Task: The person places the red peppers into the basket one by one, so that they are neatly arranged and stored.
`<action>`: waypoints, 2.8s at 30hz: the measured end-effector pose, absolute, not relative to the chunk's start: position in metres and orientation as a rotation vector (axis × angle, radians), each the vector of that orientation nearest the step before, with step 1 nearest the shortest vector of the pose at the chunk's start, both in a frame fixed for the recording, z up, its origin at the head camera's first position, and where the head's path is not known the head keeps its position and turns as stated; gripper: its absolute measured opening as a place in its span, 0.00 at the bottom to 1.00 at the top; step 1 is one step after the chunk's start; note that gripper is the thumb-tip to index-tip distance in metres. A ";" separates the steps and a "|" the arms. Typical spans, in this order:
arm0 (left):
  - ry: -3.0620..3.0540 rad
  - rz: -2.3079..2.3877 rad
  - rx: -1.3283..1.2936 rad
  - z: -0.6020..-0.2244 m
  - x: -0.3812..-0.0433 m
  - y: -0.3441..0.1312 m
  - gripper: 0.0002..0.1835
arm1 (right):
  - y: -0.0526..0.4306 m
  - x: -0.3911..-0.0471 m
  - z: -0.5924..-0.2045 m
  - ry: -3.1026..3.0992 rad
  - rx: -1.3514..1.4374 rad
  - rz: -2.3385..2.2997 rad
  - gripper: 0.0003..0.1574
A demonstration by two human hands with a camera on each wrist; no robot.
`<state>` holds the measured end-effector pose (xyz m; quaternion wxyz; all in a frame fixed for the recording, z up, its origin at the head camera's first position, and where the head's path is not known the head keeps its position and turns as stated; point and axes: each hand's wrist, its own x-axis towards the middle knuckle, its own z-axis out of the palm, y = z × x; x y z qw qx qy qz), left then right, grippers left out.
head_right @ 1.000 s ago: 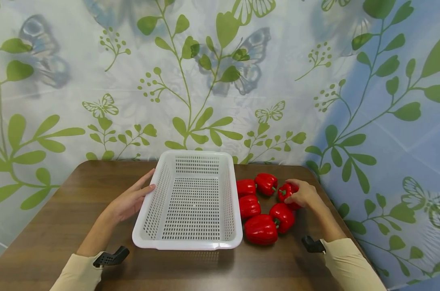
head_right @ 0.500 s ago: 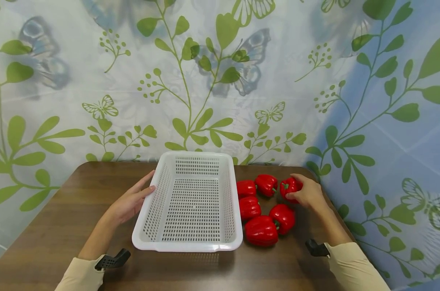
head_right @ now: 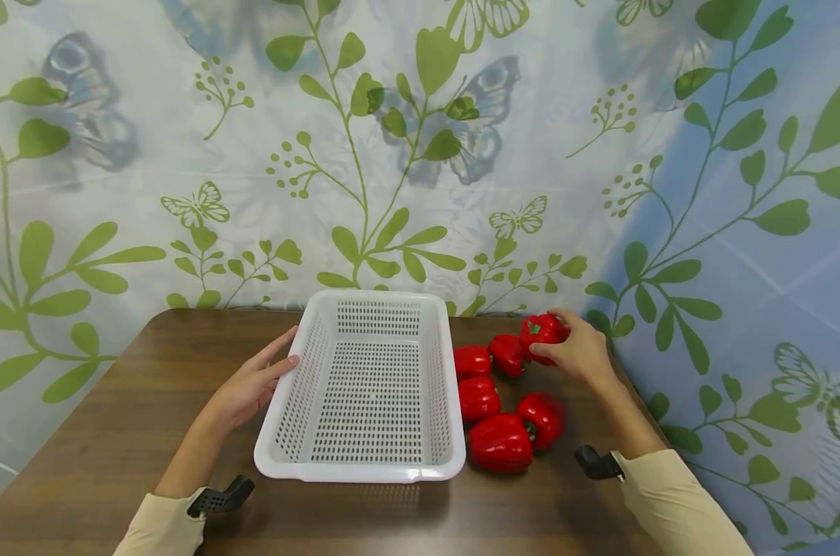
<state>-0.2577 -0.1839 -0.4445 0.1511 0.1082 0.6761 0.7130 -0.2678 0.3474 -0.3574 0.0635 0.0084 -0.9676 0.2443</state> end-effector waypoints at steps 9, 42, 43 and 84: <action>1.947 2.050 0.295 -0.446 -0.257 -0.184 0.37 | 0.305 -0.272 -0.336 -2.927 0.045 0.946 0.52; 1.946 2.050 0.308 -0.444 -0.257 -0.186 0.37 | 0.154 -0.311 -0.318 -2.778 0.230 1.618 0.46; 1.945 2.051 0.304 -0.444 -0.257 -0.185 0.37 | 0.149 -0.313 -0.320 -2.766 0.232 1.645 0.45; 1.949 2.050 0.359 -0.450 -0.260 -0.187 0.36 | 0.055 -0.350 -0.403 -2.813 0.176 1.812 0.44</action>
